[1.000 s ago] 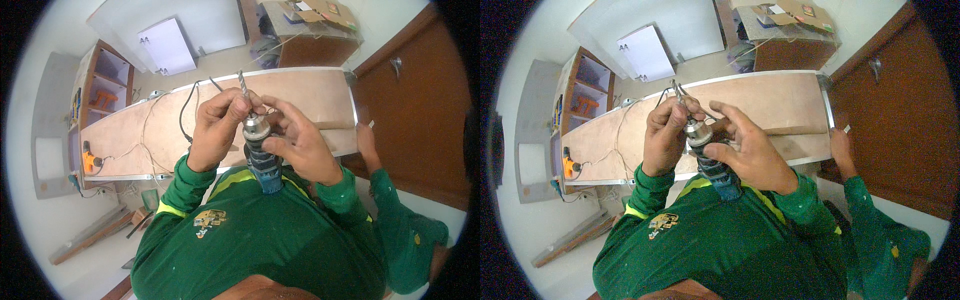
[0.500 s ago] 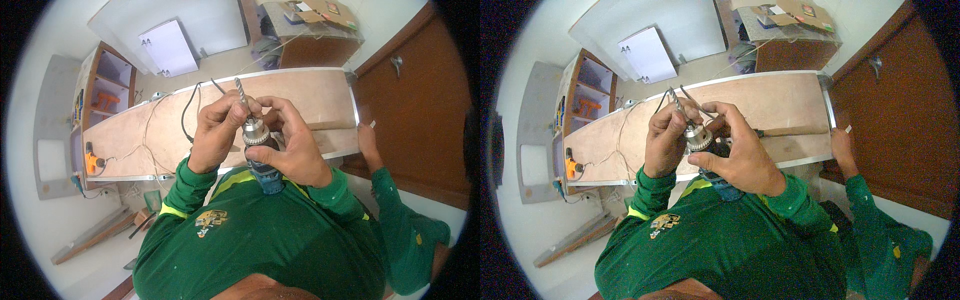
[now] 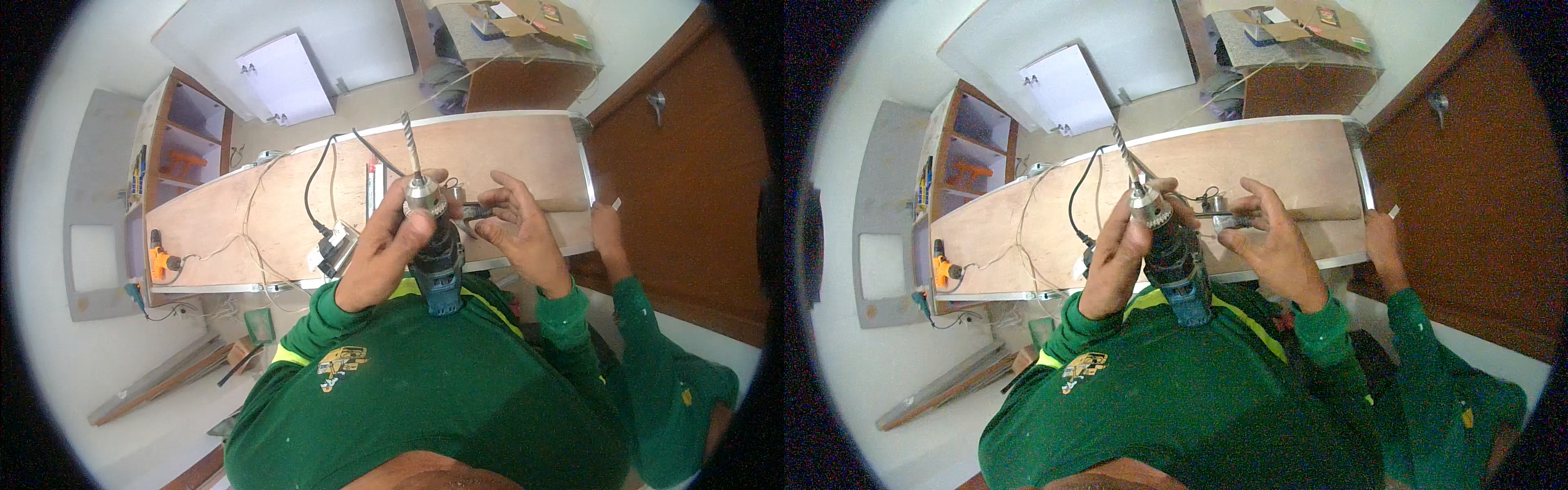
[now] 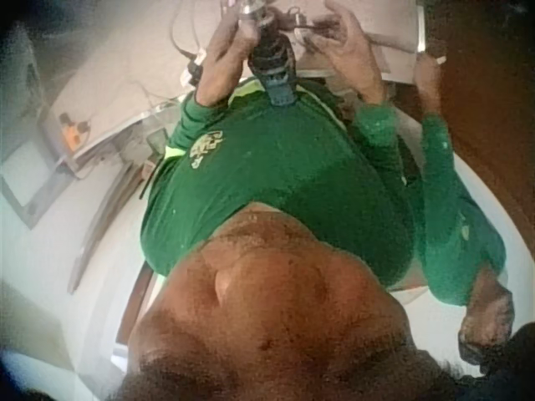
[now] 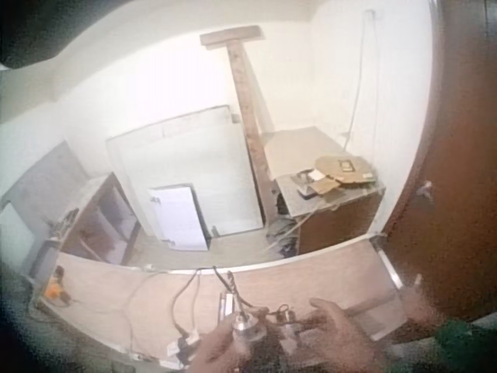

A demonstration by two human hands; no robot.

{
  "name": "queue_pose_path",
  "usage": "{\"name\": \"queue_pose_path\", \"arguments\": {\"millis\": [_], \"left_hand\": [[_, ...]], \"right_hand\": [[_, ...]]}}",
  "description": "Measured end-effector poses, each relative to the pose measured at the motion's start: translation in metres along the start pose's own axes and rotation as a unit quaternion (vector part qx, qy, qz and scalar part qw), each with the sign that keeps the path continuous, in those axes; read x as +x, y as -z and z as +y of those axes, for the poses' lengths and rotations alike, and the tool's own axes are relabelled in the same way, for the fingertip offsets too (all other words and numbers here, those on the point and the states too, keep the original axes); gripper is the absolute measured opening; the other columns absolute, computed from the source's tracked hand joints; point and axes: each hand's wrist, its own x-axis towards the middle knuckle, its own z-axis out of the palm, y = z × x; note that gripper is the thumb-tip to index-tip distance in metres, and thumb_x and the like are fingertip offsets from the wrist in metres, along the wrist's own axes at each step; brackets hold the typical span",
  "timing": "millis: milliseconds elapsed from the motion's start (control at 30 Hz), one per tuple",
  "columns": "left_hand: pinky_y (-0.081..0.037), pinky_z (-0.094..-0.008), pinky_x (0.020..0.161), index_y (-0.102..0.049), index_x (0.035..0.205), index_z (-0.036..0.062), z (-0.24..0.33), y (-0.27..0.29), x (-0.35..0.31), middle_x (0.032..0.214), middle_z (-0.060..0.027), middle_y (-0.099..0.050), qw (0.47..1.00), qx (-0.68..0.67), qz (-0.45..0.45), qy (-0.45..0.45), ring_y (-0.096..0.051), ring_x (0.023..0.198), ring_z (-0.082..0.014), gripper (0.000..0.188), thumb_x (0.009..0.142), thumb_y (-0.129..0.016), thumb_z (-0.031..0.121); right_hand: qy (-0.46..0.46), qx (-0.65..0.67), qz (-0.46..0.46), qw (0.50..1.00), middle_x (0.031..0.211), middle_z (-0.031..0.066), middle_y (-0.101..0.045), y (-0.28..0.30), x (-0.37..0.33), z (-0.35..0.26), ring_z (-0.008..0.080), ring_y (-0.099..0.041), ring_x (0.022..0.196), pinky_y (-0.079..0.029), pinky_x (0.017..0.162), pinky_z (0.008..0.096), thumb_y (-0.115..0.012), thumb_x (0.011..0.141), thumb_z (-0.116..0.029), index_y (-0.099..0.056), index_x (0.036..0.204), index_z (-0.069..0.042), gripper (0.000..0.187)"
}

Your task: The person walks through a room with blue floor protection, picks up a corded drill and hammer, then adjusts the drill bit and chuck. They position a metal ceiling frame and use the drill to fasten it to the ceiling.

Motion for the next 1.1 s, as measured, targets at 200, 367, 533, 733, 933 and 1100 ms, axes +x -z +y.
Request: {"name": "queue_pose_path", "arguments": {"millis": [200, 367, 533, 733, 933, 1100], "left_hand": [[-0.051, -0.0365, 0.097, -0.047, 0.142, 0.0017, -0.022, -0.005, -0.006, 0.113, -0.0107, -0.064, 0.998, 0.024, 0.046, -0.021, -0.062, 0.108, -0.019, 0.057, 0.107, -0.063, 0.043], [-0.055, -0.0352, 0.088, -0.051, 0.133, -0.0002, 0.019, 0.022, 0.002, 0.099, -0.0099, -0.066, 0.994, 0.03, 0.078, -0.074, -0.066, 0.094, -0.0185, 0.05, 0.11, -0.055, 0.045], [-0.06, -0.0352, 0.081, -0.055, 0.129, 0.001, 0.065, 0.055, 0.025, 0.094, -0.0071, -0.063, 0.981, -0.032, 0.184, -0.054, -0.07, 0.093, -0.0223, 0.054, 0.111, -0.049, 0.051], [-0.064, -0.0377, 0.079, -0.055, 0.121, 0.006, 0.072, 0.09, 0.043, 0.095, -0.0046, -0.067, 0.95, -0.2, 0.198, -0.137, -0.072, 0.095, -0.0215, 0.047, 0.106, -0.06, 0.05], [-0.063, -0.0385, 0.085, -0.056, 0.123, 0.0044, 0.061, 0.111, 0.035, 0.094, -0.0035, -0.067, 0.926, -0.249, 0.205, -0.195, -0.071, 0.096, -0.0221, 0.051, 0.105, -0.063, 0.052], [-0.057, -0.0426, 0.1, -0.059, 0.123, 0.0024, 0.043, 0.135, -0.008, 0.095, -0.0016, -0.064, 0.911, -0.329, 0.12, -0.22, -0.069, 0.094, -0.0192, 0.053, 0.109, -0.054, 0.053]], "right_hand": [[-0.005, -0.126, -0.021, 0.992, 0.13, 0.016, -0.067, -0.001, -0.006, 0.03, 0.0302, -0.063, 0.126, -0.048, 0.109, 0.0445, -0.079, 0.093, -0.011, -0.044, 0.154, -0.003, 0.07], [0.002, -0.087, -0.037, 0.996, 0.132, 0.019, -0.065, -0.005, 0.009, 0.021, 0.0323, -0.061, 0.129, -0.047, 0.111, 0.0445, -0.078, 0.092, -0.009, -0.044, 0.154, -0.002, 0.072], [0.176, -0.159, -0.089, 0.967, 0.144, 0.0196, -0.056, -0.014, 0.026, -0.015, 0.0339, -0.054, 0.138, -0.041, 0.119, 0.0482, -0.085, 0.086, -0.018, -0.038, 0.16, -0.001, 0.089], [0.375, -0.268, -0.109, 0.881, 0.145, 0.0275, -0.051, -0.08, 0.049, -0.05, 0.0451, -0.049, 0.14, -0.039, 0.119, 0.0525, -0.091, 0.077, -0.029, -0.034, 0.156, 0.006, 0.104], [0.352, -0.238, -0.155, 0.892, 0.144, 0.026, -0.053, -0.091, 0.065, -0.059, 0.0451, -0.051, 0.137, -0.04, 0.117, 0.053, -0.093, 0.076, -0.03, -0.042, 0.153, 0.003, 0.097], [0.234, -0.168, -0.195, 0.938, 0.136, 0.014, -0.065, -0.007, 0.084, -0.036, 0.0286, -0.061, 0.129, -0.045, 0.114, 0.0463, -0.084, 0.088, -0.025, -0.056, 0.147, -0.006, 0.068]]}}
